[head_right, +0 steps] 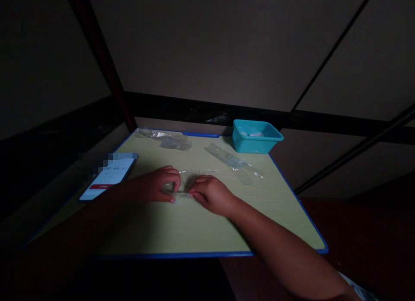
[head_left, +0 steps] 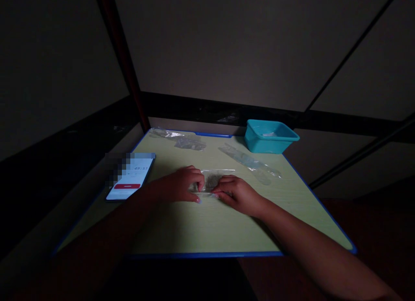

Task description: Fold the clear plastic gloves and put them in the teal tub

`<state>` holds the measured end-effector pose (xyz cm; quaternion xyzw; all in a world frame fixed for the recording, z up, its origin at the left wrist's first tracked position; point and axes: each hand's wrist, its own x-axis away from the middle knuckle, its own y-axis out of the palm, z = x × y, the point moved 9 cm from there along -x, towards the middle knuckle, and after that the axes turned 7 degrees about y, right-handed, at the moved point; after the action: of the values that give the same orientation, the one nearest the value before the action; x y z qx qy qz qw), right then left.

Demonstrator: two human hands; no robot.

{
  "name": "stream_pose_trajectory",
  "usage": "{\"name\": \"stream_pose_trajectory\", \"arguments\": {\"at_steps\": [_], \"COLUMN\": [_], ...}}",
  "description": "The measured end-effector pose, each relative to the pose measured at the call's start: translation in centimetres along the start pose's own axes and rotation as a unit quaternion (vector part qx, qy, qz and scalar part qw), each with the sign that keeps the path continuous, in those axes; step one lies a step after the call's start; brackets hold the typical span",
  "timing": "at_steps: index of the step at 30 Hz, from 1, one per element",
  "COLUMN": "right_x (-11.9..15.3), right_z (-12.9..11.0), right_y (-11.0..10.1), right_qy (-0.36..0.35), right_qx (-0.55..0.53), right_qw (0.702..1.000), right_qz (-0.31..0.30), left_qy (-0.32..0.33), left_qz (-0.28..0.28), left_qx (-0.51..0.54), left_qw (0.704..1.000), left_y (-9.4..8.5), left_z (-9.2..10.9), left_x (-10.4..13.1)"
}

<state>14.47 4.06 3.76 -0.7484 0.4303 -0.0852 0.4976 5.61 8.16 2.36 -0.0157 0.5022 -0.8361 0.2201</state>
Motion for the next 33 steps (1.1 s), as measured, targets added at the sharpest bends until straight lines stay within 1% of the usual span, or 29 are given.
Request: {"name": "stream_pose_trajectory", "arguments": {"at_steps": [5,7,9,13,19,21,23,28,31,33], "right_x": [0.0,0.0,0.0,0.5,1.2,1.4,1.4,1.3,1.3,1.2], "right_z": [0.1,0.1,0.1,1.3,5.0,6.3,7.2,8.4,9.3,9.8], "right_y": [-0.2,-0.3,-0.2,0.6,0.0,-0.4,-0.9,-1.3,-1.1,-1.3], "right_qy": [0.015,0.026,0.041,0.093,0.172,0.192,0.194,0.189,0.219,0.239], "right_qx": [-0.007,-0.024,-0.05,-0.075,-0.09,-0.088,-0.077,-0.084,-0.09,-0.083], "right_qw": [1.0,0.999,0.997,0.982,0.959,0.955,0.958,0.961,0.956,0.956], "right_qz": [0.001,-0.009,-0.044,-0.149,-0.209,-0.21,-0.199,-0.185,-0.175,-0.149], "left_qy": [0.015,0.008,-0.001,-0.007,-0.026,-0.041,-0.067,-0.159,-0.181,-0.183], "left_qz": [-0.012,-0.023,-0.035,-0.053,-0.07,-0.07,-0.064,-0.051,-0.043,-0.034], "left_qx": [0.04,0.058,0.072,0.085,0.086,0.083,0.078,0.074,0.089,0.084], "left_qw": [0.999,0.998,0.997,0.995,0.993,0.993,0.993,0.983,0.979,0.979], "left_y": [0.1,0.2,0.3,0.4,0.3,0.3,0.2,0.0,0.1,0.0], "left_z": [0.8,0.7,0.6,0.5,0.2,-0.4,-1.4,-4.1,-4.5,-4.5], "left_x": [-0.2,-0.2,-0.1,-0.1,-0.1,0.0,0.2,0.8,0.9,0.8]}}
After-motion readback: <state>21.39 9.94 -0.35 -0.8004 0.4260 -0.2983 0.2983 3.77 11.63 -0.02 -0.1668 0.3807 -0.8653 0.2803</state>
